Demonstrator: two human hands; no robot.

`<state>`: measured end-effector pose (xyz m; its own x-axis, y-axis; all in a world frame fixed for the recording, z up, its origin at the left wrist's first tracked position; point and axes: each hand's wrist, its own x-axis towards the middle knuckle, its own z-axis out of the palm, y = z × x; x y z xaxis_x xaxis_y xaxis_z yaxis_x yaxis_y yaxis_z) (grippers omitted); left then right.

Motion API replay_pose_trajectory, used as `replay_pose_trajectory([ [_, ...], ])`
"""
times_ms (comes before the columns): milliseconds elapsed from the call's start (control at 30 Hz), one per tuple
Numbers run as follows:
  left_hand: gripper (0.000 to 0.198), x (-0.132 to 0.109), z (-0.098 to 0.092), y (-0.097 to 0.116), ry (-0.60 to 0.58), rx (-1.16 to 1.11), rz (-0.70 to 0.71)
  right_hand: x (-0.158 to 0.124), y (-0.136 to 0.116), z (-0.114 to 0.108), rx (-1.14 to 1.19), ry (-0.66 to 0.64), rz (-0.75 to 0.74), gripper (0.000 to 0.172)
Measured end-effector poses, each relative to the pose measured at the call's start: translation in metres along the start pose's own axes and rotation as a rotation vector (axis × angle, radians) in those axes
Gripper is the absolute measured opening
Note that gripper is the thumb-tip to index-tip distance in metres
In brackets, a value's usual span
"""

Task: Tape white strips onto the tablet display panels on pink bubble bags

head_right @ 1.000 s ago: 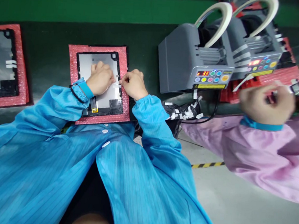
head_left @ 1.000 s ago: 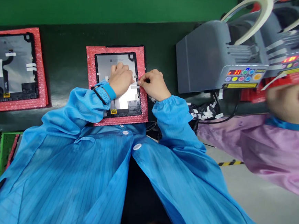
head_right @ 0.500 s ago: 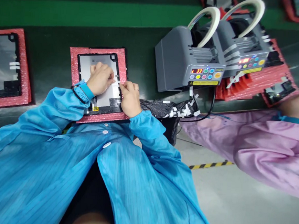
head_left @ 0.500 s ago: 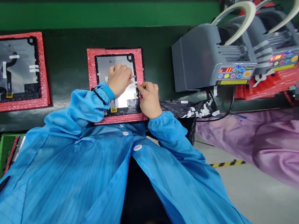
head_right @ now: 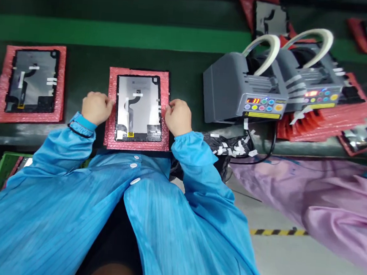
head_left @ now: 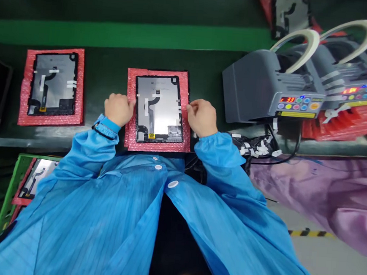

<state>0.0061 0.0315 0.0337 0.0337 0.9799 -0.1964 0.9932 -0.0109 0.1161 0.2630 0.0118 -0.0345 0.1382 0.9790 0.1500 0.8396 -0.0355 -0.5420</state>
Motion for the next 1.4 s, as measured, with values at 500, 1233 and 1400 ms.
replay_pose_trajectory([
  [500, 0.033, -0.008, 0.011, -0.002, -0.003, -0.227, 0.005, 0.005, -0.054, -0.016, 0.32, -0.061, 0.295, 0.018],
  [1233, 0.026, 0.029, -0.066, -0.247, 0.189, -0.012, -0.546, 0.137, -0.241, 0.101, 0.331, -0.476, -0.124, 0.017],
  [1400, 0.039, 0.02, -0.061, -0.164, 0.561, 0.119, -0.289, 0.242, -0.101, 0.012, 0.395, 0.087, 0.345, 0.016],
])
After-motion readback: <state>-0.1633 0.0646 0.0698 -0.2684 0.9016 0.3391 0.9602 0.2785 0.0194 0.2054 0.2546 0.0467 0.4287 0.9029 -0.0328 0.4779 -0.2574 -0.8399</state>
